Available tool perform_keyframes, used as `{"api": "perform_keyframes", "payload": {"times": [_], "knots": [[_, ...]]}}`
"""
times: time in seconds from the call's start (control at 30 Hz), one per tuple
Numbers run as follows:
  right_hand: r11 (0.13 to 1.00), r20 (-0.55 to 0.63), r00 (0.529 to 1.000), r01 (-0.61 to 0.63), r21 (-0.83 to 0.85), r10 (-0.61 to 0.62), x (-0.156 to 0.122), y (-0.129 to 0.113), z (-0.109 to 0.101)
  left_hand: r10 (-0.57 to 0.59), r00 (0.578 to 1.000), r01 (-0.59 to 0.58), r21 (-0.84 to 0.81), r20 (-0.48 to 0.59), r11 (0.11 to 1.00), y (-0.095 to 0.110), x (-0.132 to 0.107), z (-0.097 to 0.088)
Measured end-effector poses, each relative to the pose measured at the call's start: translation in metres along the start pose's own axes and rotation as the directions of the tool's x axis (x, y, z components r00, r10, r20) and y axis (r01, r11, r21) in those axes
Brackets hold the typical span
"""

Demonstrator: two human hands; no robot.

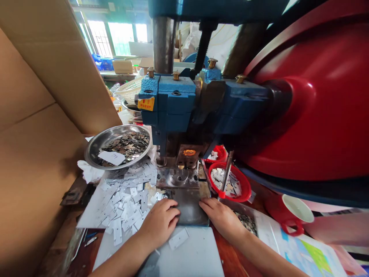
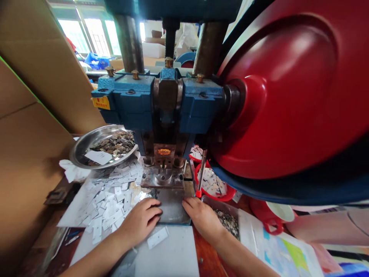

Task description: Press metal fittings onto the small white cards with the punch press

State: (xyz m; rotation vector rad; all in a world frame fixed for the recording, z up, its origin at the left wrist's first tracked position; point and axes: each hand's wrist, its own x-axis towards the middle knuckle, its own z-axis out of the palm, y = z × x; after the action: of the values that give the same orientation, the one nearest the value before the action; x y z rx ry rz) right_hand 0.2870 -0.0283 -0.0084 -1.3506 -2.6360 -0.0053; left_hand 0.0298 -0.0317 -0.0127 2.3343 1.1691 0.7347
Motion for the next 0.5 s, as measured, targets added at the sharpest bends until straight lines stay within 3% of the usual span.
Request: {"api": "perform_keyframes", "payload": {"times": [0.3, 0.5], "knots": [[0.992, 0.074, 0.997, 0.012, -0.124, -0.003, 0.017, 0.0, -0.002, -0.01, 0.999, 0.01, 0.011, 0.038, 1.0, 0.002, 0.001, -0.002], [0.997, -0.099, 0.992, -0.08, -0.011, 0.079, 0.037, 0.009, 0.002, -0.012, 0.999, 0.012, 0.012, 0.04, 1.0, 0.002, 0.001, -0.002]]}}
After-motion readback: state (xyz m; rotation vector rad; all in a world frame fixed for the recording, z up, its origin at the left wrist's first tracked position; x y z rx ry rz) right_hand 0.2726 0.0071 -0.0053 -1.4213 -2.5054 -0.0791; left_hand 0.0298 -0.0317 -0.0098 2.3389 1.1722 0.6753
